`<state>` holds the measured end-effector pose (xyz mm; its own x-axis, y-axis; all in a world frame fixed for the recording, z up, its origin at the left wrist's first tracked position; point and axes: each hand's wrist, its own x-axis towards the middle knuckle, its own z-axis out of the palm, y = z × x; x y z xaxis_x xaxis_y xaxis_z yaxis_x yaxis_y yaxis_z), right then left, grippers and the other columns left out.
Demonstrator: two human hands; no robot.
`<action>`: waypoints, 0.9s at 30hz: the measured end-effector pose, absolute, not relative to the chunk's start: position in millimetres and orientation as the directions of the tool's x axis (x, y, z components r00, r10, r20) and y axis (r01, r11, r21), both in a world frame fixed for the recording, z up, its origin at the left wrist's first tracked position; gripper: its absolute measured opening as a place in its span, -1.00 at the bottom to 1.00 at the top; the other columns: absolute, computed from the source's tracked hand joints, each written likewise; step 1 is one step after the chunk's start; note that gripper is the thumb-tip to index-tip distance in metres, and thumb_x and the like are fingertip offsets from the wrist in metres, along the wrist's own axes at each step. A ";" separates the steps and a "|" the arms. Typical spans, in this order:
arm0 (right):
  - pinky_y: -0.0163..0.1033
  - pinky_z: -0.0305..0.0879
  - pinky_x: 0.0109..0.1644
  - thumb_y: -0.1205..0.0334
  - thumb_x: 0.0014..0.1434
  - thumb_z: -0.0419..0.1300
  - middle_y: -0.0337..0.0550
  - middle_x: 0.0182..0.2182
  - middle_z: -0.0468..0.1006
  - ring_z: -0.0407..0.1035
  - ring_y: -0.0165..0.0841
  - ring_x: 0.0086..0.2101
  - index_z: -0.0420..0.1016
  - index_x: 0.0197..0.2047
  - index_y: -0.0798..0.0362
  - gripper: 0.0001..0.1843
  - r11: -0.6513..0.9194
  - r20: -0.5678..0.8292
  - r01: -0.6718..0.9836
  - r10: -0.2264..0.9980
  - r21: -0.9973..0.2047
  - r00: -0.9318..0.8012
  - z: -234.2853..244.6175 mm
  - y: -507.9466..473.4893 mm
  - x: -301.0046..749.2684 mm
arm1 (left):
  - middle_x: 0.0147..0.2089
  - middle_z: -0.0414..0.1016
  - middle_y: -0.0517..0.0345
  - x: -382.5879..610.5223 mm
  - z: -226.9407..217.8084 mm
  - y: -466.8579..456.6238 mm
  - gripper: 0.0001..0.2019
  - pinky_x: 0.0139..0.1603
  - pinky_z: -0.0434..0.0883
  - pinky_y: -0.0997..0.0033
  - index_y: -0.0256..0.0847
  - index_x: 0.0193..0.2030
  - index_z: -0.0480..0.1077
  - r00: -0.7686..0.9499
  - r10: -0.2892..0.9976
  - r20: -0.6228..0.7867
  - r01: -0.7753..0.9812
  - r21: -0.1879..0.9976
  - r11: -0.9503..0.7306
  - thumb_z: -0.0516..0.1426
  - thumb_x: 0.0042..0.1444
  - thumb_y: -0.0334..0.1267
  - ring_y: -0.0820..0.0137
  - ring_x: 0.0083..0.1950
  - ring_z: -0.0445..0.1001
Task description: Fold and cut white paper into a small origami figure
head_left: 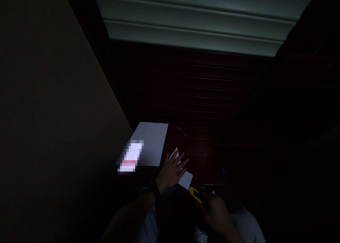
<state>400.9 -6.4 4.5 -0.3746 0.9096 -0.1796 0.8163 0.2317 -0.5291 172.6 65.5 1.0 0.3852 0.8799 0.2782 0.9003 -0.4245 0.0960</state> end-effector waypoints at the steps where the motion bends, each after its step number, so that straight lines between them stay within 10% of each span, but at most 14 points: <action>1: -0.29 0.22 -0.13 0.20 0.08 0.08 -0.09 -0.14 0.49 0.38 -0.25 -0.18 0.32 0.04 -0.03 -0.58 0.240 -0.171 0.810 0.908 -0.535 -0.382 3.3 -6.7 401.2 | 0.32 -0.02 0.20 172.6 0.6 65.6 -0.55 0.22 -0.24 -0.19 0.07 0.24 0.02 0.386 0.880 0.276 0.900 0.095 -0.425 -0.11 0.20 -0.08 0.13 0.33 -0.23; 27: -0.29 0.22 -0.12 0.16 0.13 0.00 -0.02 -0.14 0.50 0.39 -0.23 -0.17 0.36 0.04 0.02 -0.59 0.185 -0.226 0.817 0.907 -0.546 -0.355 22.5 -22.3 395.9 | 0.30 0.01 0.21 172.2 3.7 64.3 -0.56 0.22 -0.26 -0.17 0.09 0.23 0.04 0.381 0.880 0.285 0.905 0.081 -0.418 -0.12 0.20 -0.08 0.13 0.33 -0.21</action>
